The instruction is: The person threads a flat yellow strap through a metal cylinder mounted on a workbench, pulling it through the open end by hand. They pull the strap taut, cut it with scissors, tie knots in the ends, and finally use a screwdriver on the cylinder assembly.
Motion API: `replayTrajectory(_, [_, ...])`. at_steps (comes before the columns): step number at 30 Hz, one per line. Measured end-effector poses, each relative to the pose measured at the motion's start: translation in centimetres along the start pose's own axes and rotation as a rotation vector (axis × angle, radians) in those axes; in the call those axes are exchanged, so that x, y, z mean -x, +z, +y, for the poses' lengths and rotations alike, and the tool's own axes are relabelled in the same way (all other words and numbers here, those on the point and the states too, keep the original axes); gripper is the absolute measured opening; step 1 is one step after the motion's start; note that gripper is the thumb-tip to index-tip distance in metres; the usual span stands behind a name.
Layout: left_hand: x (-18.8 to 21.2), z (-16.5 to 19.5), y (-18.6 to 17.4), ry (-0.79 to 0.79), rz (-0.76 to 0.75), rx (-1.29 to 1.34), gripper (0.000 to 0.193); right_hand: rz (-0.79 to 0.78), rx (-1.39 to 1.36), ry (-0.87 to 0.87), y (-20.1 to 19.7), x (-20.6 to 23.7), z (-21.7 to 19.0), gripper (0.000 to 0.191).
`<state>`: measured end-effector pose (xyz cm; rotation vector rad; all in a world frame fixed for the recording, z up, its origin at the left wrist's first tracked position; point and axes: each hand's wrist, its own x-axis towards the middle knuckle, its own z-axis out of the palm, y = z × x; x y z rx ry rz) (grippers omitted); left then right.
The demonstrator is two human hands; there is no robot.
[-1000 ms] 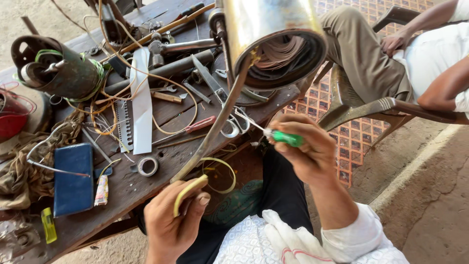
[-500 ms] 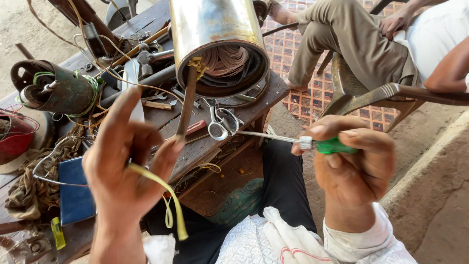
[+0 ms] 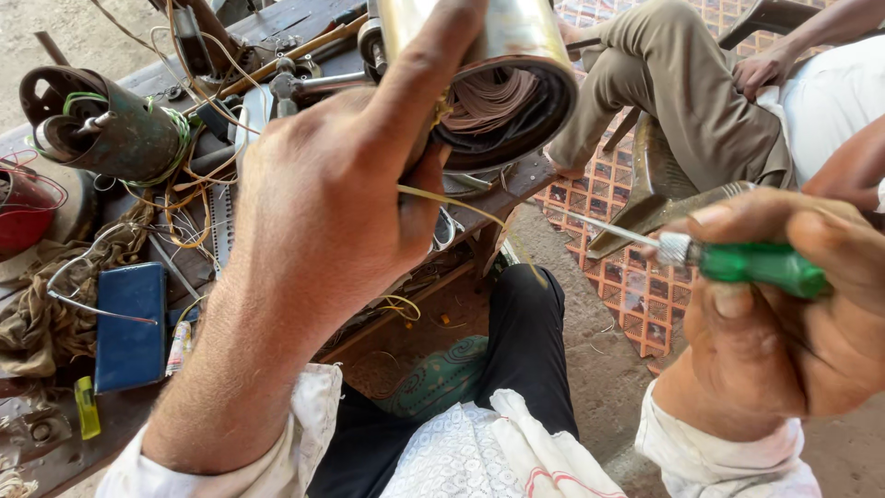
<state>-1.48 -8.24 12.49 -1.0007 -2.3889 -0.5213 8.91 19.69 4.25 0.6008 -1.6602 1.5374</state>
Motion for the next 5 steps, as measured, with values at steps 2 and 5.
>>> replayTrajectory(2, [-0.8,0.1,-0.7,0.021,-0.024,-0.074,0.076,-0.024,0.210,0.019,1.0,-0.8,-0.9,0.043])
replayTrajectory(5, [-1.6,0.2,-1.5,0.079,-0.033,-0.136,0.082,-0.092,0.363,0.024,1.6,-3.1,-2.0,0.038])
